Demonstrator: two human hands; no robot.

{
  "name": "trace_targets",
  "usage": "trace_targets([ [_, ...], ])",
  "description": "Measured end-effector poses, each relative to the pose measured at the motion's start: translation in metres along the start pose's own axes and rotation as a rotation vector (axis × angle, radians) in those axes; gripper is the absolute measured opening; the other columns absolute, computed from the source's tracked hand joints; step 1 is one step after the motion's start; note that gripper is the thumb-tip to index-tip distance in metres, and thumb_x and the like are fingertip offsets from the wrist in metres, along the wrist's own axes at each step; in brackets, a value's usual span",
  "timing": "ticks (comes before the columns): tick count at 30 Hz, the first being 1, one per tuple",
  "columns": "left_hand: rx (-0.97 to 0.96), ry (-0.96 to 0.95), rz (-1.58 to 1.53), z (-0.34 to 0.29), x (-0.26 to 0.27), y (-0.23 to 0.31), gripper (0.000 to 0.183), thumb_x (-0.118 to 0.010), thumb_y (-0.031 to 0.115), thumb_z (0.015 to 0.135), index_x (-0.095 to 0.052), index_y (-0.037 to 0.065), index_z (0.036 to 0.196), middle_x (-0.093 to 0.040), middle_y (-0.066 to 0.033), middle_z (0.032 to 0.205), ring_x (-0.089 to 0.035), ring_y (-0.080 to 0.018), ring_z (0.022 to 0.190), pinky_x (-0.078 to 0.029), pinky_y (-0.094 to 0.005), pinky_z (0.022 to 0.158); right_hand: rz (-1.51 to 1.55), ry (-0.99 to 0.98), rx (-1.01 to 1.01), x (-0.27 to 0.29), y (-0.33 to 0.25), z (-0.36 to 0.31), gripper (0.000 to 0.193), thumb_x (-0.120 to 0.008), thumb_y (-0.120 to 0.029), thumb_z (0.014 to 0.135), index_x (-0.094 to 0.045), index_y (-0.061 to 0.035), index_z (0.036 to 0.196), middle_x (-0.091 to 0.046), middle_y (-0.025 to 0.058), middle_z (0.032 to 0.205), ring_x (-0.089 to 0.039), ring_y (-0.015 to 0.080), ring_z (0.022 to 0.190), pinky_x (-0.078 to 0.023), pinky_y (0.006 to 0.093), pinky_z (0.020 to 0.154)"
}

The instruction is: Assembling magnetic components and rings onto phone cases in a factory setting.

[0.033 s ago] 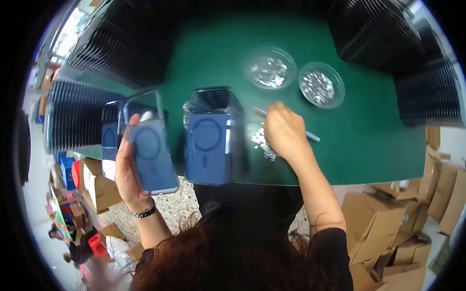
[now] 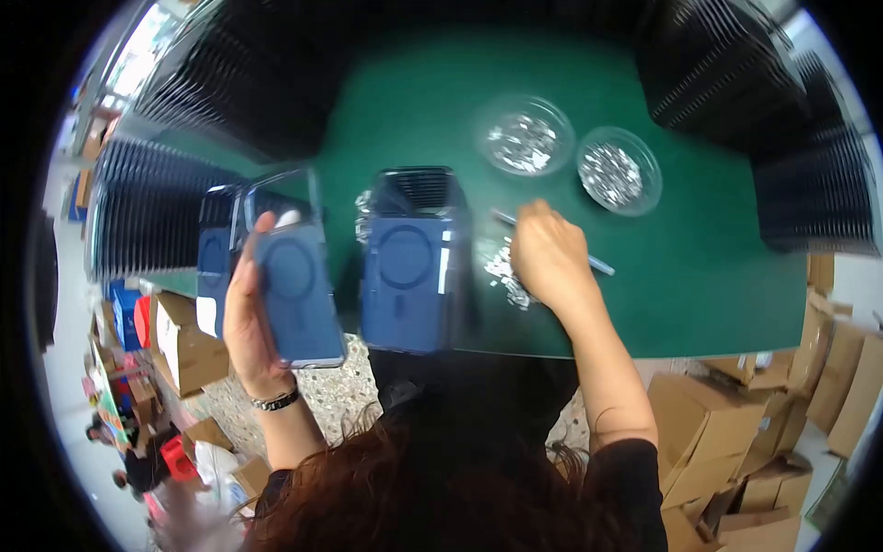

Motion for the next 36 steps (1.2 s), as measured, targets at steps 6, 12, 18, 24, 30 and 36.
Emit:
trace_targets([
  [6,-0.126,0.032,0.279,0.005,-0.008,-0.007,0.047,-0.052,0.015,0.113,-0.048,-0.007,0.155,-0.060,-0.0140,0.149,-0.059,-0.0176,0.132,-0.044,-0.0319,0.116,-0.041,-0.017,0.043,0.007,-0.001,-0.007,0.012,-0.066,-0.008,0.094,-0.060,0.0026,0.097,-0.063,0.0210,0.098,-0.068,0.0413,0.095,-0.055,0.0539,0.080],
  [12,-0.250,0.042,0.476,0.000,-0.004,-0.005,0.044,-0.053,0.014,0.113,-0.053,-0.006,0.152,-0.059,-0.0143,0.153,-0.056,-0.0163,0.136,-0.040,-0.0305,0.117,0.430,0.040,-0.002,0.037,-0.010,-0.011,0.010,-0.068,-0.005,0.094,-0.063,-0.0003,0.100,-0.066,0.0167,0.091,-0.066,0.0362,0.080,-0.052,0.0439,0.072],
  [18,-0.160,-0.111,0.624,0.006,-0.032,-0.010,0.038,-0.057,0.015,0.112,-0.060,-0.004,0.144,-0.075,-0.0061,0.111,-0.065,-0.0077,0.100,-0.052,-0.0235,0.090,1.067,0.058,-0.010,0.063,0.002,-0.024,0.007,-0.073,0.001,0.093,-0.067,-0.0001,0.094,-0.068,0.0049,0.091,-0.054,0.0070,0.074,-0.042,0.0234,0.066],
  [24,-0.108,-0.208,0.732,0.022,-0.054,-0.009,0.024,-0.060,0.020,0.110,-0.062,0.003,0.128,-0.053,0.0066,0.072,-0.045,-0.0022,0.063,-0.036,-0.0220,0.059,1.403,0.102,0.061,0.077,0.007,-0.023,0.012,-0.076,0.005,0.090,-0.072,0.0019,0.101,-0.070,0.0061,0.091,-0.056,0.0057,0.072,-0.041,0.0221,0.060],
  [30,0.457,-0.483,-0.242,0.055,-0.074,-0.009,0.046,-0.054,0.036,0.112,-0.059,-0.006,0.129,-0.070,-0.0134,0.089,-0.054,-0.0110,0.051,-0.044,-0.0275,0.043,1.521,0.078,-0.133,0.072,0.019,-0.029,0.020,-0.073,0.005,0.095,-0.072,0.0063,0.114,-0.073,0.0109,0.094,-0.055,0.0056,0.066,-0.037,0.0206,0.053],
  [36,0.262,-0.517,0.428,0.070,-0.100,0.003,0.042,-0.055,0.036,0.112,-0.056,-0.001,0.130,-0.070,-0.0124,0.097,-0.062,-0.0140,0.065,-0.050,-0.0260,0.053,1.509,0.105,-0.153,0.073,0.026,-0.031,0.014,-0.073,0.004,0.095,-0.072,0.0047,0.109,-0.075,0.0110,0.094,-0.054,0.0057,0.065,-0.037,0.0221,0.052],
])
Point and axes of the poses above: each hand's wrist, its own z-axis towards the middle knuckle, its own x-axis out of the back of the hand, y = z × x, the point moved 4 cm from there along z, towards the middle knuckle
